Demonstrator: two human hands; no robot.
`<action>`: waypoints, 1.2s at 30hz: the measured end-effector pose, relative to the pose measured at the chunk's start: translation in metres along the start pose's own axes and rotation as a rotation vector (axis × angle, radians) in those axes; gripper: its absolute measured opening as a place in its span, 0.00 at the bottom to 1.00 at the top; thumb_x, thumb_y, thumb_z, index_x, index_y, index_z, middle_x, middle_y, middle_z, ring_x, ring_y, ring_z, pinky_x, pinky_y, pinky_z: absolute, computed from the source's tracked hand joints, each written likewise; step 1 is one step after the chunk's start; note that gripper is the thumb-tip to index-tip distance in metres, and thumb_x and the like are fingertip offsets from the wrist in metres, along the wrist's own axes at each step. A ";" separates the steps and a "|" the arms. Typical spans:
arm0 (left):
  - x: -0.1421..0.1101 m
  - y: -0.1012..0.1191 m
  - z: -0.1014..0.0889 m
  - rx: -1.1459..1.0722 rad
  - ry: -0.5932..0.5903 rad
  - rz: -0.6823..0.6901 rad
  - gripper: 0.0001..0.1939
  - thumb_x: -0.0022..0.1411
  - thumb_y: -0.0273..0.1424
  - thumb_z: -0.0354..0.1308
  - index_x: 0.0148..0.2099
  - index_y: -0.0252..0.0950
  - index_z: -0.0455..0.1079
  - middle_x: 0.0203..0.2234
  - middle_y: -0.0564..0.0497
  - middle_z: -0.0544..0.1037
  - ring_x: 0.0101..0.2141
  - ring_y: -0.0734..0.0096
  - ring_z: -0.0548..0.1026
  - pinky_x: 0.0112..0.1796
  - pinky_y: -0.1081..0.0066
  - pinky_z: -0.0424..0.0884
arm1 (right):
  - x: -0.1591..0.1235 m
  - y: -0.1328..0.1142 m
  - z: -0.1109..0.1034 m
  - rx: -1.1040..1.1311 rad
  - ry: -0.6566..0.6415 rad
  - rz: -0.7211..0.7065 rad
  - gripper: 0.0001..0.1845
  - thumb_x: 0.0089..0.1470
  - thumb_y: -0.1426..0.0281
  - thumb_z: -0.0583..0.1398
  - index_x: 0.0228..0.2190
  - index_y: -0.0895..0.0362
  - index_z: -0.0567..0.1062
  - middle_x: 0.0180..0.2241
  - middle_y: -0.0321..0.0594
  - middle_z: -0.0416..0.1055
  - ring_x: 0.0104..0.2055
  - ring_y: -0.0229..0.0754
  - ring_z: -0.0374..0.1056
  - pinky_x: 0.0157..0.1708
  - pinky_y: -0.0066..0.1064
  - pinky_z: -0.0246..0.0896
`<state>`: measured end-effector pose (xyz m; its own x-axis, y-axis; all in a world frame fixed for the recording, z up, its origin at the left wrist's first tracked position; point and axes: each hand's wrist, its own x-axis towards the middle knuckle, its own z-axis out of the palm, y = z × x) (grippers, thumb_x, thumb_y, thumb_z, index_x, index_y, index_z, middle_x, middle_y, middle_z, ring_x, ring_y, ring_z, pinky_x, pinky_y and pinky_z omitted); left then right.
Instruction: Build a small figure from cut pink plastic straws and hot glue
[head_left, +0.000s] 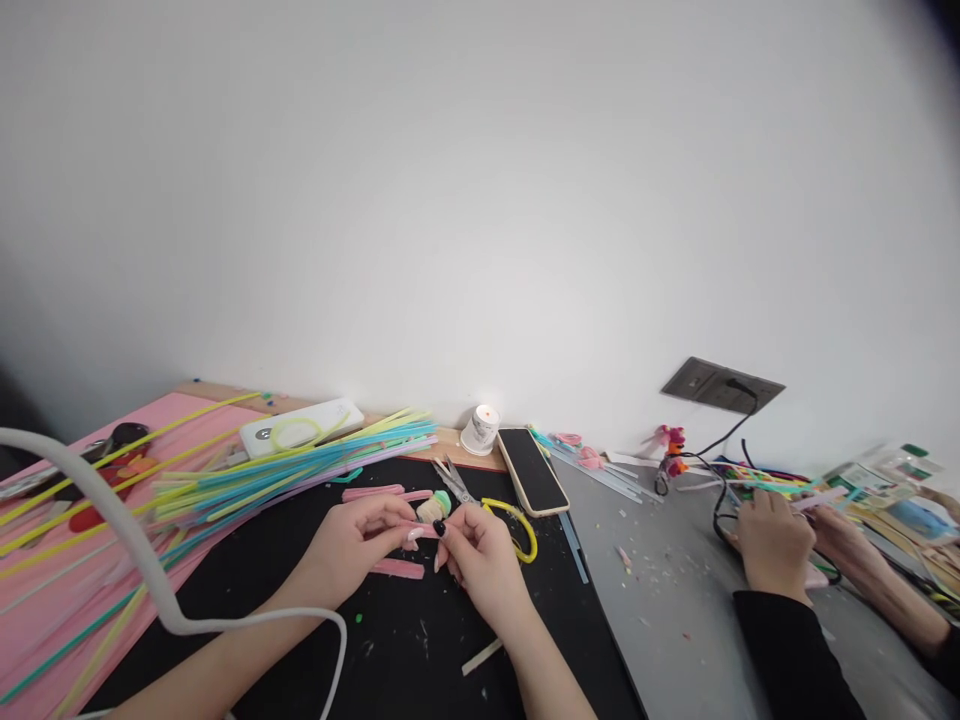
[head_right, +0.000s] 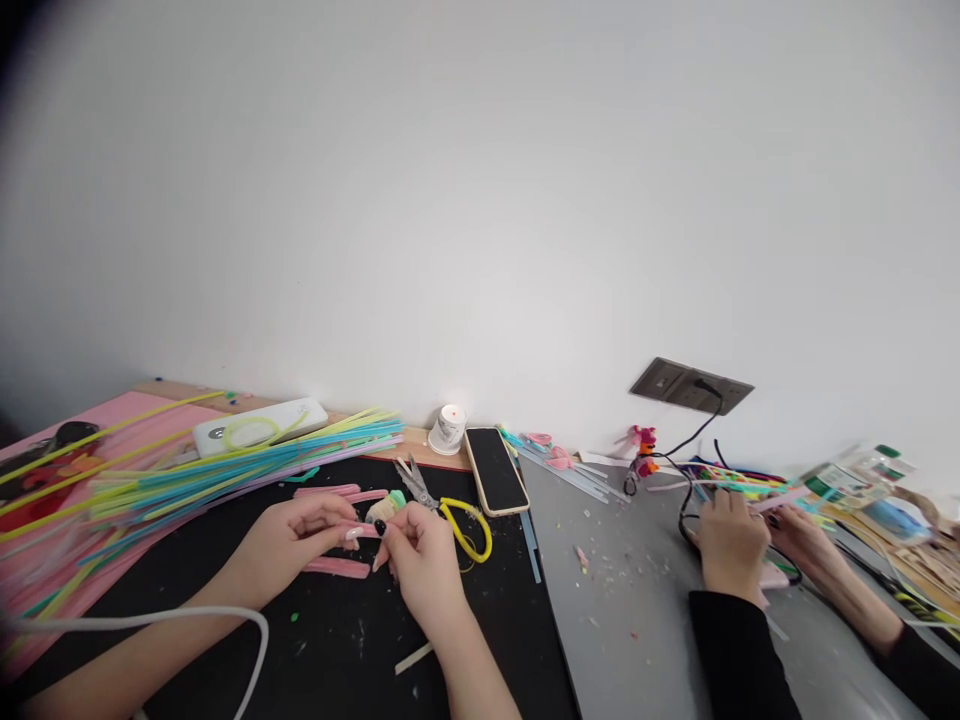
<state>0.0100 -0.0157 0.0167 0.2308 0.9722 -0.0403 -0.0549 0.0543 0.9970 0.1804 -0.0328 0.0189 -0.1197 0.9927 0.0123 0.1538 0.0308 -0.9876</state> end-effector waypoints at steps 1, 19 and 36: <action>0.000 0.001 0.000 0.003 0.003 0.008 0.08 0.46 0.33 0.64 0.28 0.34 0.73 0.24 0.49 0.80 0.29 0.61 0.79 0.33 0.62 0.78 | 0.000 0.000 0.001 0.008 0.002 0.005 0.13 0.52 0.63 0.57 0.21 0.55 0.63 0.15 0.31 0.65 0.13 0.31 0.50 0.15 0.22 0.44; 0.001 0.004 0.000 0.007 -0.051 -0.012 0.04 0.47 0.31 0.63 0.27 0.36 0.76 0.22 0.51 0.79 0.28 0.64 0.77 0.33 0.64 0.78 | 0.001 0.004 0.005 0.091 0.052 0.008 0.15 0.50 0.60 0.58 0.22 0.57 0.65 0.17 0.31 0.65 0.12 0.29 0.57 0.13 0.21 0.52; 0.000 0.002 -0.004 0.068 -0.015 -0.009 0.06 0.48 0.31 0.63 0.28 0.36 0.78 0.23 0.49 0.80 0.29 0.61 0.78 0.33 0.62 0.78 | 0.007 0.004 -0.001 0.272 0.034 0.084 0.20 0.46 0.55 0.61 0.24 0.61 0.71 0.17 0.35 0.69 0.15 0.32 0.63 0.17 0.23 0.60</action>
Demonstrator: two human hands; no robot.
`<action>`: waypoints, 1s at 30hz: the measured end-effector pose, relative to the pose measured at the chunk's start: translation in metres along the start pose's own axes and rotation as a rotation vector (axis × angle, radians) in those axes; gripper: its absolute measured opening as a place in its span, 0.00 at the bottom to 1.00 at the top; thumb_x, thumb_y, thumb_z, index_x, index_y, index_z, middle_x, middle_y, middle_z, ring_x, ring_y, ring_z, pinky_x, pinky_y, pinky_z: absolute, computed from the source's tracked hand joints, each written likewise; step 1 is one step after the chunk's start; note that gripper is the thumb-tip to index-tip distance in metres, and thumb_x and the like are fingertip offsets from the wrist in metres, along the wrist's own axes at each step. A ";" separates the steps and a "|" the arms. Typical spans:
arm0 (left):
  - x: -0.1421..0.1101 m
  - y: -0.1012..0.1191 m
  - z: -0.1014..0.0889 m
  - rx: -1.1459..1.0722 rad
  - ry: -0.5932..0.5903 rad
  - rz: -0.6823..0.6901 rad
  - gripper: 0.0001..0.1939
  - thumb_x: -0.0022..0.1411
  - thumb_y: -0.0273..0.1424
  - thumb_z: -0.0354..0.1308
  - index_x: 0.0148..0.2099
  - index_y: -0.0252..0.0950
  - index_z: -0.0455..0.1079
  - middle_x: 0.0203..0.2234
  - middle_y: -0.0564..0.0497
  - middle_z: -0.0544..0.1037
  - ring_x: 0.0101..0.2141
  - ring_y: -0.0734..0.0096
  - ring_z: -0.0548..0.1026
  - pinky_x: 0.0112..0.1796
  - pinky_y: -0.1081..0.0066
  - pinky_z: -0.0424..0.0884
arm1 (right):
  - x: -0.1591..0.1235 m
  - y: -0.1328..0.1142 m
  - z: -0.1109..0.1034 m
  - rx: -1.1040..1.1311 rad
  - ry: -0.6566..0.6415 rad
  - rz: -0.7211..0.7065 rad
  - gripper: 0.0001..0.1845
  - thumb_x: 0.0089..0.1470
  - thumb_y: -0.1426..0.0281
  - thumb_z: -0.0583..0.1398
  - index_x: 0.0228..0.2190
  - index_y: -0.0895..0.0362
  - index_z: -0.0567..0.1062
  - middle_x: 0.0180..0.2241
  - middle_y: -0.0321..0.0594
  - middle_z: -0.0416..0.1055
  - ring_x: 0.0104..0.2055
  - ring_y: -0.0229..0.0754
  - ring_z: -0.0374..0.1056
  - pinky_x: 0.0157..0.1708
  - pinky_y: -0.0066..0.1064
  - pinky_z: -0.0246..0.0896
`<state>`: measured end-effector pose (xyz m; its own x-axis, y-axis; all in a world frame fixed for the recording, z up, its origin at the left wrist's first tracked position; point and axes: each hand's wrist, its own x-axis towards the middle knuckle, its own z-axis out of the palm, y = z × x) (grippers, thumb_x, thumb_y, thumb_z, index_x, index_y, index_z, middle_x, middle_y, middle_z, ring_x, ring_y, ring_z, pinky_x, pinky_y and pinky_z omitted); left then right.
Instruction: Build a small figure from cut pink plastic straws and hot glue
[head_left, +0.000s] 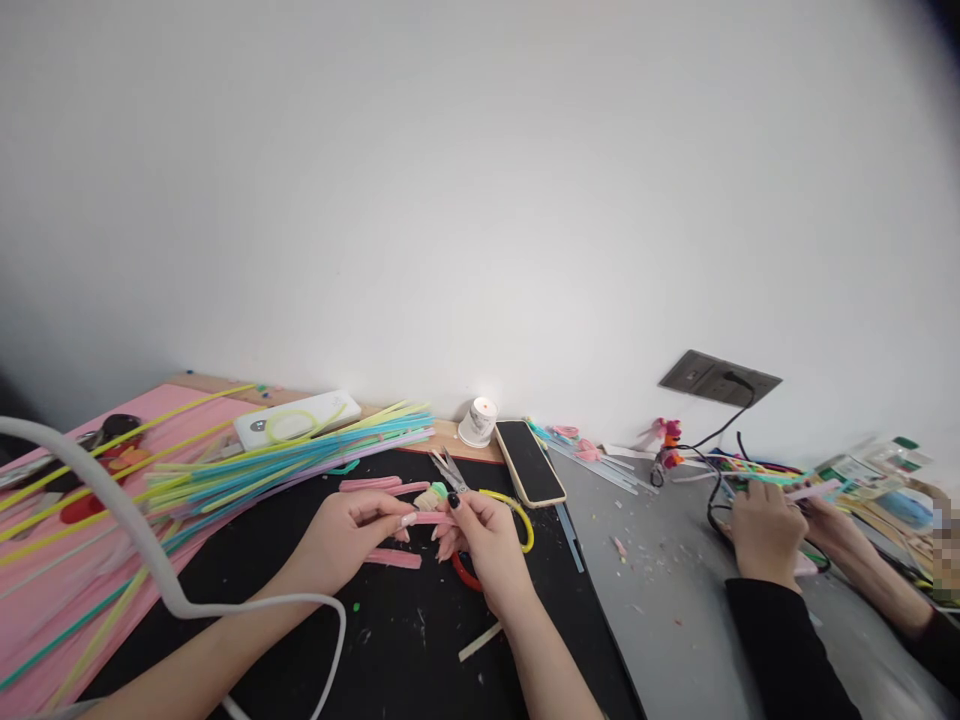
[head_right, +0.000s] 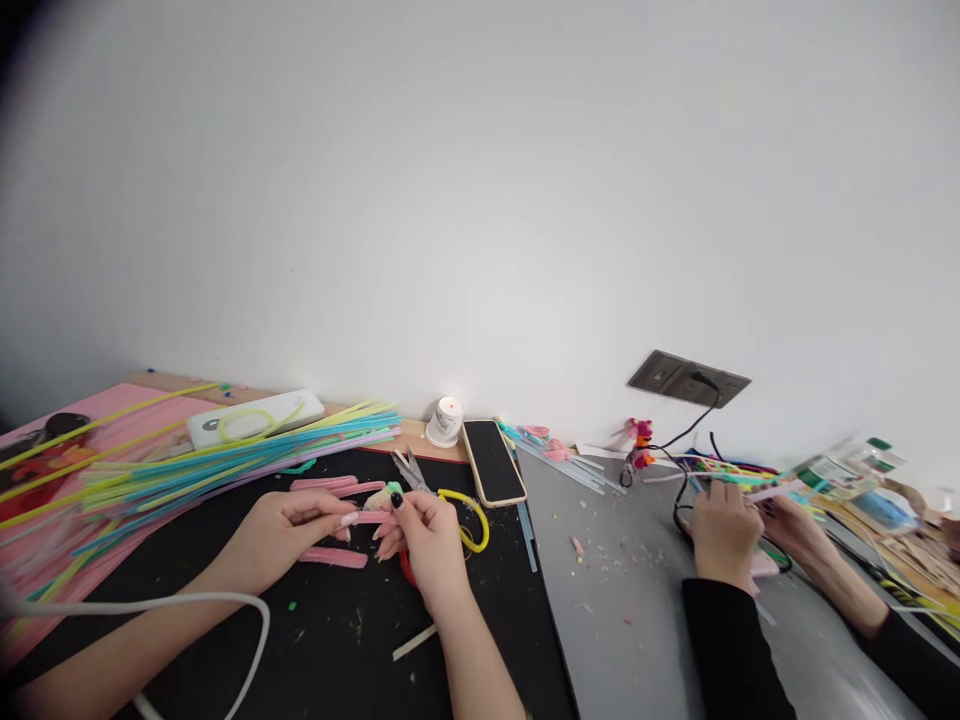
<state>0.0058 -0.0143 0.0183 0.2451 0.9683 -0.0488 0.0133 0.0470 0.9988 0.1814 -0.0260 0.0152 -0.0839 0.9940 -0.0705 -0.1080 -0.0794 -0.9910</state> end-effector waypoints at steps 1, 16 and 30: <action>0.000 0.000 0.000 0.011 0.004 0.003 0.06 0.48 0.32 0.63 0.29 0.35 0.78 0.24 0.49 0.80 0.29 0.60 0.78 0.34 0.62 0.78 | 0.000 0.000 0.000 0.022 -0.001 0.010 0.20 0.45 0.54 0.61 0.25 0.61 0.72 0.17 0.35 0.69 0.15 0.32 0.64 0.18 0.24 0.61; 0.002 -0.003 0.002 -0.051 0.026 0.055 0.11 0.45 0.33 0.66 0.34 0.36 0.77 0.43 0.46 0.79 0.40 0.54 0.78 0.43 0.58 0.75 | -0.001 0.002 0.001 0.003 0.017 -0.004 0.13 0.44 0.63 0.63 0.21 0.59 0.67 0.16 0.33 0.70 0.13 0.31 0.61 0.15 0.22 0.57; -0.004 0.000 0.011 -0.128 0.020 0.027 0.06 0.46 0.34 0.64 0.24 0.37 0.77 0.27 0.49 0.80 0.49 0.49 0.71 0.29 0.64 0.81 | -0.002 -0.001 -0.001 -0.014 0.003 0.003 0.14 0.44 0.63 0.63 0.19 0.59 0.66 0.15 0.32 0.69 0.12 0.29 0.58 0.13 0.21 0.53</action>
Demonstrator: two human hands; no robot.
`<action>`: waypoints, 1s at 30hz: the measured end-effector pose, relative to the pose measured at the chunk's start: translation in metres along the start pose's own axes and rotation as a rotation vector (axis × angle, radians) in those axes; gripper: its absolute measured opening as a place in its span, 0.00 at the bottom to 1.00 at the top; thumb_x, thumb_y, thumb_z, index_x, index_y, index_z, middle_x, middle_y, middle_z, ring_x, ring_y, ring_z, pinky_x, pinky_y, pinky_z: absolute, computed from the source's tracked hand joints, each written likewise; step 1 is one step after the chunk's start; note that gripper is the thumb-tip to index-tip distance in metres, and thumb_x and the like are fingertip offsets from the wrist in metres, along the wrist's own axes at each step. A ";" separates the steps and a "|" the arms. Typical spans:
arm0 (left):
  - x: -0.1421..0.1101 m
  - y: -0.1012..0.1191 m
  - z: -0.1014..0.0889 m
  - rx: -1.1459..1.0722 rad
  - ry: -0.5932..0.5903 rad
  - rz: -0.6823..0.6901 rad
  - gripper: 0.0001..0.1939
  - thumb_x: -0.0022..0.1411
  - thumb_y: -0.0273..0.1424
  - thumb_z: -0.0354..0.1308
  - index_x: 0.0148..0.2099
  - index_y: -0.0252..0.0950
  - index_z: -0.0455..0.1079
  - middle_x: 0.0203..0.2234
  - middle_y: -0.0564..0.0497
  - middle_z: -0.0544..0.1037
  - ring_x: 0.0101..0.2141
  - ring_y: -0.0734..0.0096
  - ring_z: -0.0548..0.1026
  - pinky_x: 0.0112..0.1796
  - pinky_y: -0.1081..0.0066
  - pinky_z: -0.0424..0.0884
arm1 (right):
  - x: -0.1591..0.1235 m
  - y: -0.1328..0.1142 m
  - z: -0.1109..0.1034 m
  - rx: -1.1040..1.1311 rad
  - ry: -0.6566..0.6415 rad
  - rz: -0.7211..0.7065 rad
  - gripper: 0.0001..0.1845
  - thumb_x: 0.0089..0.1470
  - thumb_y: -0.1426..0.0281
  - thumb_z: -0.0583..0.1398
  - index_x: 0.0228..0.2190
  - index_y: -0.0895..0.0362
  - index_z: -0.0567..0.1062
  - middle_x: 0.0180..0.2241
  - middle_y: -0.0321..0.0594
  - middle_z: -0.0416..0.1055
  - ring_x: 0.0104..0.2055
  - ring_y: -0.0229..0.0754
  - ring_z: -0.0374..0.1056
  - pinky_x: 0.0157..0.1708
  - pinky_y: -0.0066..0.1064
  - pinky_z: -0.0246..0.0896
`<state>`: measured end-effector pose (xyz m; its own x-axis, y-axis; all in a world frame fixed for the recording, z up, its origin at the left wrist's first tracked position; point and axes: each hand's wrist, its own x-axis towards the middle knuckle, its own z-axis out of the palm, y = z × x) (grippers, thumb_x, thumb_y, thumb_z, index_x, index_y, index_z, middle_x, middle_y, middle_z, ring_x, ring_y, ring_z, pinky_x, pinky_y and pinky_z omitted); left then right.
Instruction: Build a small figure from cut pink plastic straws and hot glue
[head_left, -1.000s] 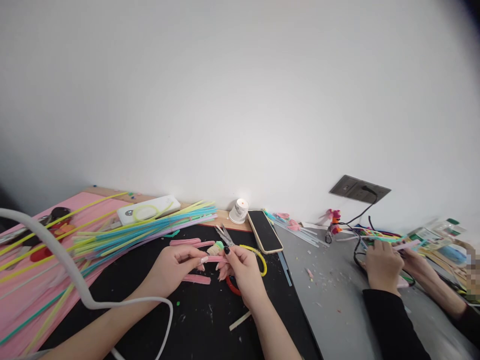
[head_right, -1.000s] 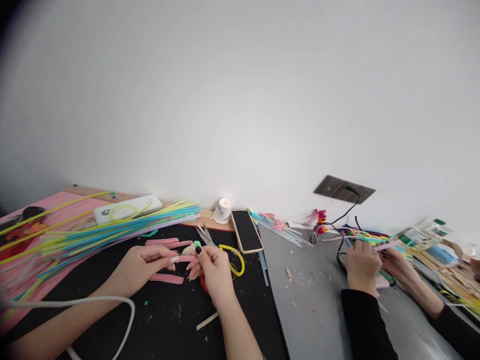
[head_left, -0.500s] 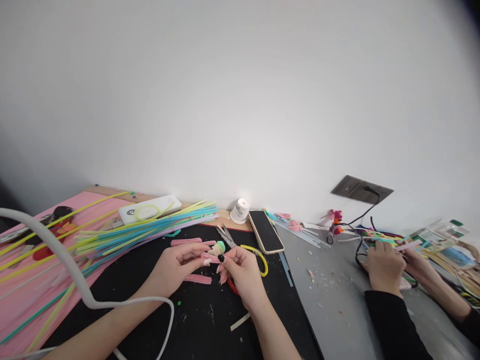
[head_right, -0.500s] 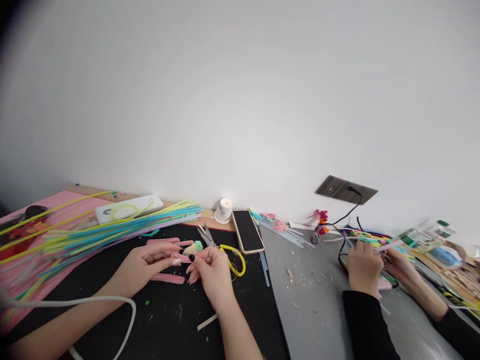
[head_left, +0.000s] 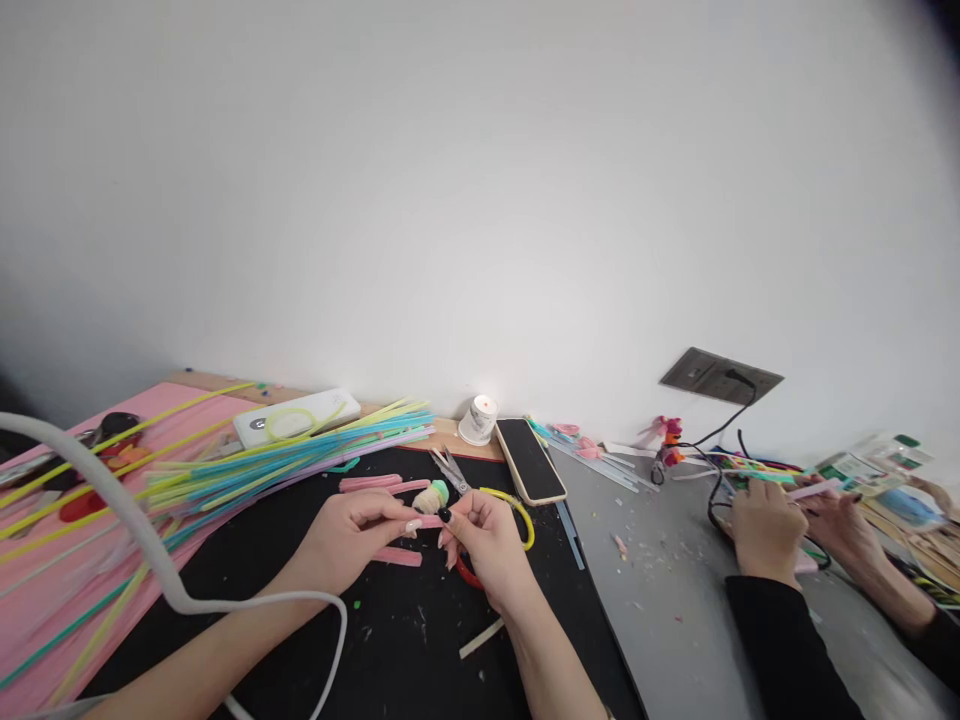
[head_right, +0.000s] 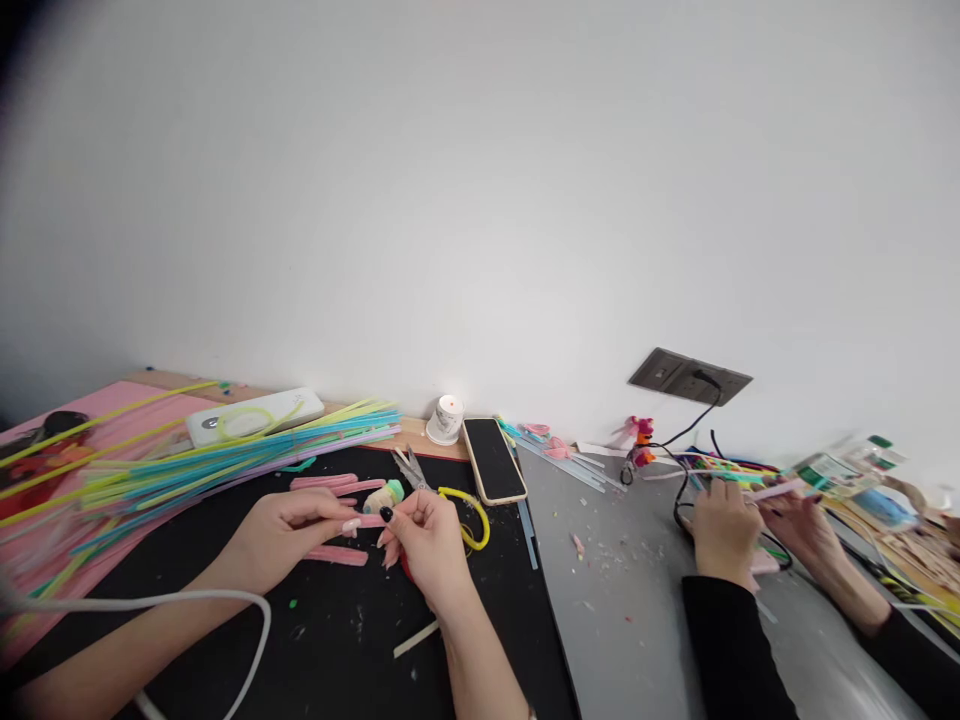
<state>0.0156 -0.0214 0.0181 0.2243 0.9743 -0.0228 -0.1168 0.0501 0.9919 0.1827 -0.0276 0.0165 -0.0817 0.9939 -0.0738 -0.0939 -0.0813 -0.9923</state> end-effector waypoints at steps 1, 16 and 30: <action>0.001 0.000 -0.002 0.041 0.001 0.017 0.05 0.47 0.33 0.63 0.24 0.37 0.77 0.25 0.50 0.79 0.45 0.51 0.74 0.30 0.64 0.81 | 0.000 0.000 0.000 0.000 -0.003 0.002 0.14 0.44 0.64 0.63 0.19 0.58 0.66 0.15 0.32 0.69 0.12 0.29 0.58 0.13 0.21 0.53; 0.004 -0.004 -0.018 0.506 -0.048 0.441 0.06 0.55 0.30 0.59 0.32 0.40 0.78 0.30 0.51 0.82 0.41 0.58 0.78 0.34 0.69 0.79 | -0.001 0.004 -0.001 0.144 -0.050 0.048 0.13 0.42 0.67 0.65 0.19 0.60 0.68 0.15 0.35 0.71 0.11 0.29 0.60 0.12 0.19 0.55; 0.009 -0.011 -0.030 0.779 -0.068 0.707 0.12 0.58 0.25 0.54 0.33 0.41 0.78 0.29 0.54 0.83 0.30 0.67 0.80 0.34 0.73 0.77 | -0.002 0.002 -0.003 0.122 -0.054 0.054 0.11 0.42 0.68 0.64 0.19 0.60 0.68 0.15 0.35 0.71 0.11 0.29 0.60 0.12 0.19 0.55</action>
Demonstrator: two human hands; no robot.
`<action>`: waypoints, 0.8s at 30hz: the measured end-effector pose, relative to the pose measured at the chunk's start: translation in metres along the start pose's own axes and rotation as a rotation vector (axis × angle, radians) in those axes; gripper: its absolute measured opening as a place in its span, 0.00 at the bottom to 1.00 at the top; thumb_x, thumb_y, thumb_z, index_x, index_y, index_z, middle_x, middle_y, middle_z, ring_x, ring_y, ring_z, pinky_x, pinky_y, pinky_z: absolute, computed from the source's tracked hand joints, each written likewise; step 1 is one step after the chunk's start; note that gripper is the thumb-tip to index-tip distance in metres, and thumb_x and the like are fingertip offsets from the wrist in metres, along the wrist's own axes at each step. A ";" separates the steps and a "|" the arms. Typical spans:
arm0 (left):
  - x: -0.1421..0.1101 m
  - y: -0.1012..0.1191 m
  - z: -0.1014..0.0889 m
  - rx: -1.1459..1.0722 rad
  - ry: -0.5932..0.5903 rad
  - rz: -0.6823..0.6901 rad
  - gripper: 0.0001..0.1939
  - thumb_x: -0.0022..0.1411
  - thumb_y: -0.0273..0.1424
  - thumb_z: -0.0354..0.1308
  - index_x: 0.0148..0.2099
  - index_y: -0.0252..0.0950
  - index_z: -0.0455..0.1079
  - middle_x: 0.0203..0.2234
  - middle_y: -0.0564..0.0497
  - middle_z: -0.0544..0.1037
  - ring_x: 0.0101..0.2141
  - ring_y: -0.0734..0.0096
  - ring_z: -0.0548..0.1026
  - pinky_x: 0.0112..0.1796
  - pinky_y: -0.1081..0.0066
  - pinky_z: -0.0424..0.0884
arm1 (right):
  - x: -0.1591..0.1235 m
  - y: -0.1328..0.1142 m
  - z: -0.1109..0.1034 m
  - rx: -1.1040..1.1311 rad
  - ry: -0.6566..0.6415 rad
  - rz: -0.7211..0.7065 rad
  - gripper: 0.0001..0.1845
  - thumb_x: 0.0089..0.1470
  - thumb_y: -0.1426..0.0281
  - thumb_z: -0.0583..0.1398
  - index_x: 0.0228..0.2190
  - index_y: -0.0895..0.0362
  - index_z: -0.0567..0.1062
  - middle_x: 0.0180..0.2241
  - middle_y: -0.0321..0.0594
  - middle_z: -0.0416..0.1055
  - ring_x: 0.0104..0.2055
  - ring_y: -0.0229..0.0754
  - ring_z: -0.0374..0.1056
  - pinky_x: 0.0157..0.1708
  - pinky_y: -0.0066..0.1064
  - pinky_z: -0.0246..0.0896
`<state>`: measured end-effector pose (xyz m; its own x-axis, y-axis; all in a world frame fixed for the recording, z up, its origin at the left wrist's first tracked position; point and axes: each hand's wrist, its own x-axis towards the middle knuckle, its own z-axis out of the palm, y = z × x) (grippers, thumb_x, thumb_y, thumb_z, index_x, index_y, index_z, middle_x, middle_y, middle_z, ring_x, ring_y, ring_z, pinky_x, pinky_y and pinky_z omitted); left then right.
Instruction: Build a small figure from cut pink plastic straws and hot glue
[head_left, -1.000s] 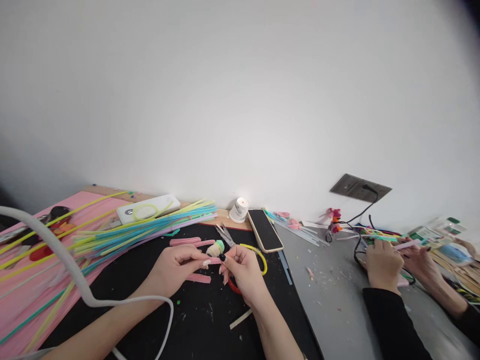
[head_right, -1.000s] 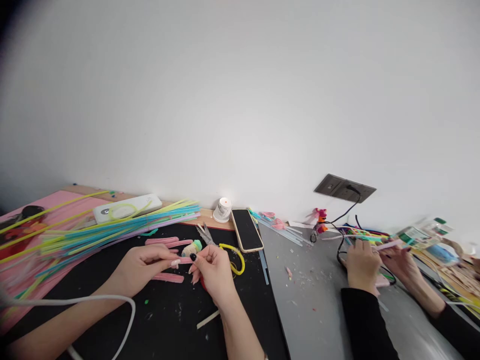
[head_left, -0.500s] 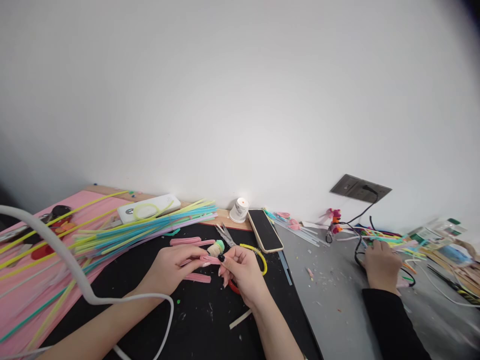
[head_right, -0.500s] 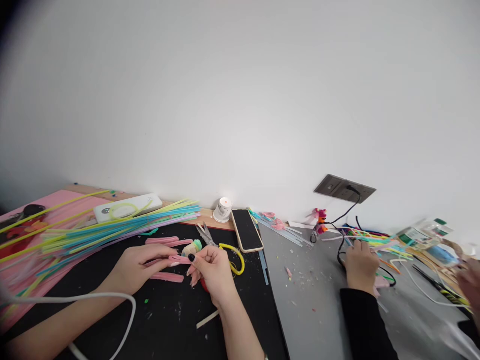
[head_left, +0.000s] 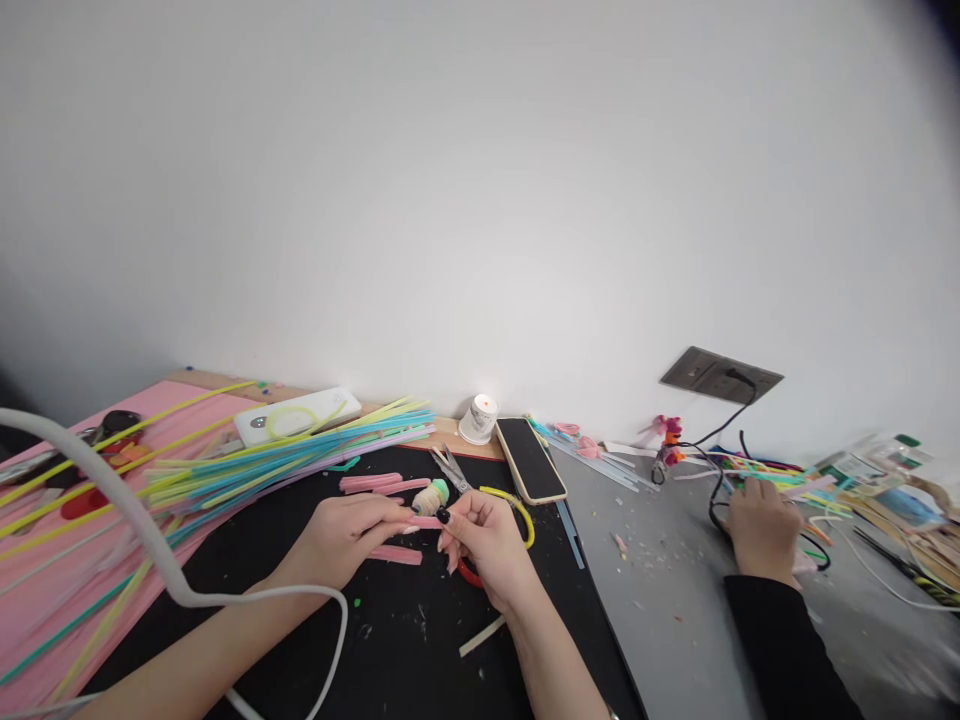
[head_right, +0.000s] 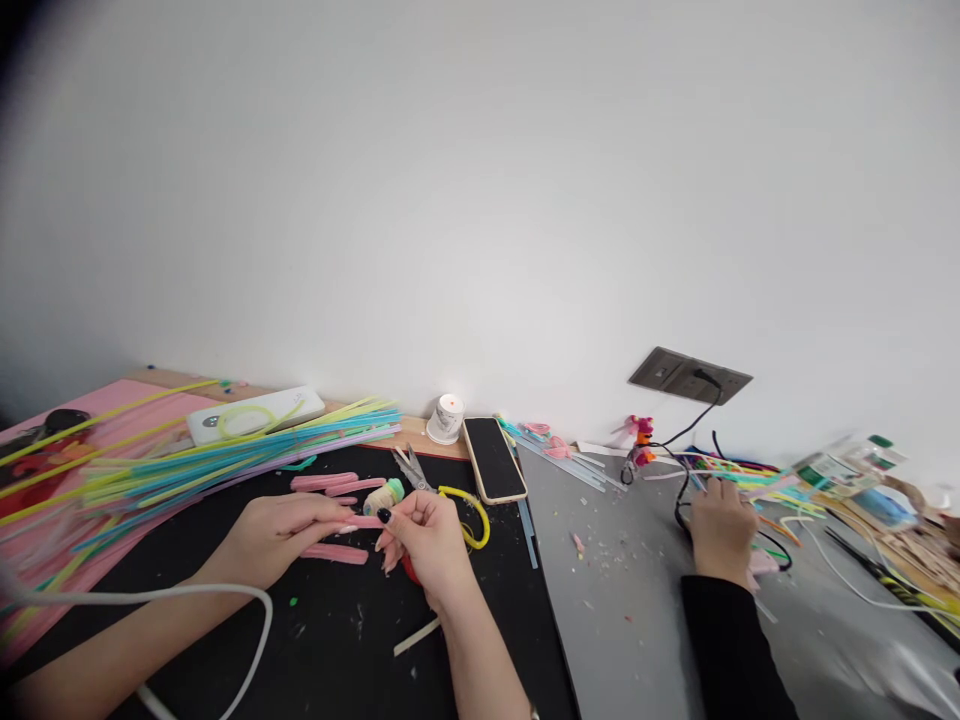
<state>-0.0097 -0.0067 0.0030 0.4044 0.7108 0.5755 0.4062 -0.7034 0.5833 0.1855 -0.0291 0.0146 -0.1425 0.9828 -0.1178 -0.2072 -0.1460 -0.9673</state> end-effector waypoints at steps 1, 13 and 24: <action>0.000 0.000 0.000 0.002 0.011 -0.002 0.12 0.58 0.26 0.53 0.33 0.41 0.78 0.29 0.53 0.83 0.30 0.68 0.80 0.34 0.74 0.77 | 0.000 0.000 0.000 -0.001 -0.002 0.001 0.11 0.42 0.68 0.64 0.19 0.60 0.68 0.15 0.35 0.71 0.11 0.29 0.60 0.12 0.19 0.55; 0.003 0.009 0.003 -0.190 -0.043 -0.286 0.07 0.56 0.30 0.58 0.32 0.37 0.78 0.26 0.52 0.82 0.29 0.67 0.79 0.28 0.75 0.76 | 0.002 0.007 0.003 0.025 -0.075 0.033 0.13 0.43 0.65 0.65 0.23 0.60 0.68 0.15 0.34 0.71 0.10 0.31 0.60 0.11 0.21 0.56; 0.006 0.020 0.003 -0.283 0.015 -0.416 0.06 0.53 0.29 0.59 0.26 0.35 0.76 0.20 0.52 0.79 0.22 0.69 0.76 0.23 0.74 0.75 | 0.003 0.011 0.004 -0.184 -0.028 -0.105 0.16 0.51 0.59 0.59 0.23 0.56 0.61 0.14 0.27 0.64 0.11 0.28 0.53 0.12 0.21 0.46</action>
<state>0.0033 -0.0167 0.0160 0.2429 0.9323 0.2681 0.2913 -0.3337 0.8965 0.1793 -0.0282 0.0042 -0.1567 0.9876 -0.0109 -0.0419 -0.0177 -0.9990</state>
